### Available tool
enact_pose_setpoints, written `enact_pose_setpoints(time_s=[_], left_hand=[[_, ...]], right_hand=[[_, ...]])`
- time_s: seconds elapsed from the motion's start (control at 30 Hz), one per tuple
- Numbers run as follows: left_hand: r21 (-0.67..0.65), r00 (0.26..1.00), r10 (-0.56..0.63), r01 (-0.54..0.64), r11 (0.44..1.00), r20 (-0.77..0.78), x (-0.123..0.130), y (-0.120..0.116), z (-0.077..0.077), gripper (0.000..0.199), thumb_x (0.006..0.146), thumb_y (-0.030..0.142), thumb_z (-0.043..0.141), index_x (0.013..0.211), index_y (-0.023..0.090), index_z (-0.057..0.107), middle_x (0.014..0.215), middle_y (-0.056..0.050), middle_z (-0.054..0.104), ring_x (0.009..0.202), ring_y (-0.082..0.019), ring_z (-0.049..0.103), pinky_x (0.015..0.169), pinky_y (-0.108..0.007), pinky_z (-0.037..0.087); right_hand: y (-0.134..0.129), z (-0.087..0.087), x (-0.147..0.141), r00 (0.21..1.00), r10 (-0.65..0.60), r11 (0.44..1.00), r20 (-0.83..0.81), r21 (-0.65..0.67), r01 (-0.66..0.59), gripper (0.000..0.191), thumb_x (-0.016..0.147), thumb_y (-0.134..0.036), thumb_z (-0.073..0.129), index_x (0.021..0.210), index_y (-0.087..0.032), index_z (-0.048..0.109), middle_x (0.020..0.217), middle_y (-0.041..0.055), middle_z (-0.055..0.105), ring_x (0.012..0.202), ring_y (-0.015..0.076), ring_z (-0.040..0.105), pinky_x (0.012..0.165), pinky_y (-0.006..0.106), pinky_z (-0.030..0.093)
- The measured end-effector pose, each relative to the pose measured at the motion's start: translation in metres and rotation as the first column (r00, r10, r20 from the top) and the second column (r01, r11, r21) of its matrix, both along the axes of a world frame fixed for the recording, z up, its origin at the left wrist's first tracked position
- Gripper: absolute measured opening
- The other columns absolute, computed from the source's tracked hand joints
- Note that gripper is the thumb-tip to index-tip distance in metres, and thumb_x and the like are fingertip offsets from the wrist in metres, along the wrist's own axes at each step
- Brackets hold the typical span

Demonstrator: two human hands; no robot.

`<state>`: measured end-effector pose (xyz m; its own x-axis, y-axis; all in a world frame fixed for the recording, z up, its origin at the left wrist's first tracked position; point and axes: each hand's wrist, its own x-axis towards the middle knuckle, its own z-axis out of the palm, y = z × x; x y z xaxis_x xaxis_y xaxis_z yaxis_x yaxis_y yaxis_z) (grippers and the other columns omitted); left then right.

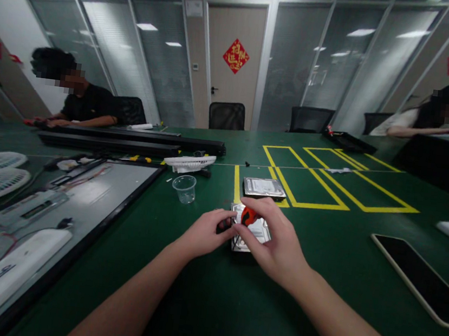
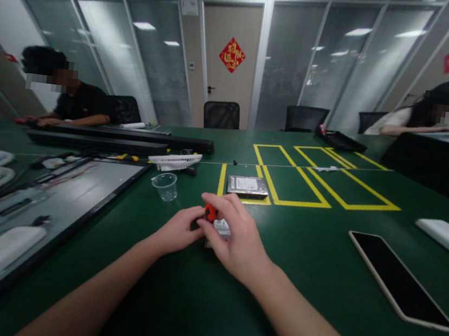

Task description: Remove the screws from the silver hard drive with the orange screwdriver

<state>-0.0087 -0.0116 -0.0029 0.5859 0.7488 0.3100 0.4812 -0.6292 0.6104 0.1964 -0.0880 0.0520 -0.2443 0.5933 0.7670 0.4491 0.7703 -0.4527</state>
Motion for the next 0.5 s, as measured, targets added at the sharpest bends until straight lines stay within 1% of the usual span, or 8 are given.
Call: enact_pose_setpoints(time_s=[0.1, 0.2, 0.3, 0.37, 0.5], left_hand=[[0.011, 1.0, 0.016, -0.016, 1.0, -0.008, 0.0, -0.001, 0.001, 0.027, 0.101, 0.038, 0.067, 0.119, 0.019, 0.074, 0.108, -0.007, 0.073, 0.096, -0.025, 0.068, 0.086, -0.036, 0.052], [0.014, 1.0, 0.015, -0.015, 1.0, -0.007, 0.001, -0.001, 0.002, 0.024, 0.101, 0.035, 0.068, 0.119, 0.02, 0.074, 0.104, -0.006, 0.073, 0.092, -0.024, 0.067, 0.083, -0.034, 0.051], [0.015, 1.0, 0.006, -0.006, 1.0, -0.005, 0.001, -0.001, 0.002, 0.023, 0.1, 0.032, 0.07, 0.119, 0.021, 0.074, 0.106, -0.006, 0.073, 0.094, -0.024, 0.067, 0.085, -0.034, 0.051], [0.011, 1.0, 0.006, -0.006, 1.0, -0.008, 0.001, -0.001, 0.002, 0.023, 0.1, 0.032, 0.07, 0.119, 0.021, 0.074, 0.106, -0.006, 0.073, 0.095, -0.024, 0.067, 0.085, -0.034, 0.051], [-0.007, 1.0, -0.004, 0.004, 1.0, -0.006, 0.0, -0.001, 0.002, 0.027, 0.101, 0.038, 0.067, 0.12, 0.02, 0.074, 0.109, -0.007, 0.073, 0.096, -0.025, 0.067, 0.088, -0.036, 0.051]], right_hand=[[0.0, -0.002, 0.0, 1.0, 0.001, 1.0, 0.001, -0.018, -0.001, 0.05, 0.101, -0.019, 0.065, 0.148, -0.03, 0.054, 0.126, 0.009, 0.069, 0.112, 0.0241, 0.07, 0.099, 0.044, 0.061], [-0.001, -0.008, -0.001, 0.999, 0.023, 0.995, -0.046, -0.099, -0.028, 0.057, 0.102, -0.018, 0.063, 0.155, -0.03, 0.045, 0.137, 0.0113, 0.068, 0.12, 0.0265, 0.07, 0.105, 0.048, 0.06], [-0.002, -0.011, -0.001, 0.993, 0.045, 0.986, -0.106, -0.156, -0.061, 0.059, 0.1, -0.019, 0.063, 0.154, -0.028, 0.042, 0.135, 0.0124, 0.068, 0.118, 0.0267, 0.072, 0.104, 0.048, 0.061], [-0.002, -0.011, -0.001, 0.995, 0.033, 0.988, -0.091, -0.147, -0.047, 0.056, 0.1, -0.019, 0.064, 0.151, -0.028, 0.044, 0.132, 0.0118, 0.069, 0.114, 0.0257, 0.072, 0.101, 0.046, 0.061], [0.0, -0.007, 0.0, 1.0, -0.011, 0.997, -0.019, -0.075, 0.01, 0.051, 0.099, -0.026, 0.071, 0.146, -0.029, 0.05, 0.125, 0.0096, 0.067, 0.108, 0.0242, 0.07, 0.095, 0.043, 0.061]])
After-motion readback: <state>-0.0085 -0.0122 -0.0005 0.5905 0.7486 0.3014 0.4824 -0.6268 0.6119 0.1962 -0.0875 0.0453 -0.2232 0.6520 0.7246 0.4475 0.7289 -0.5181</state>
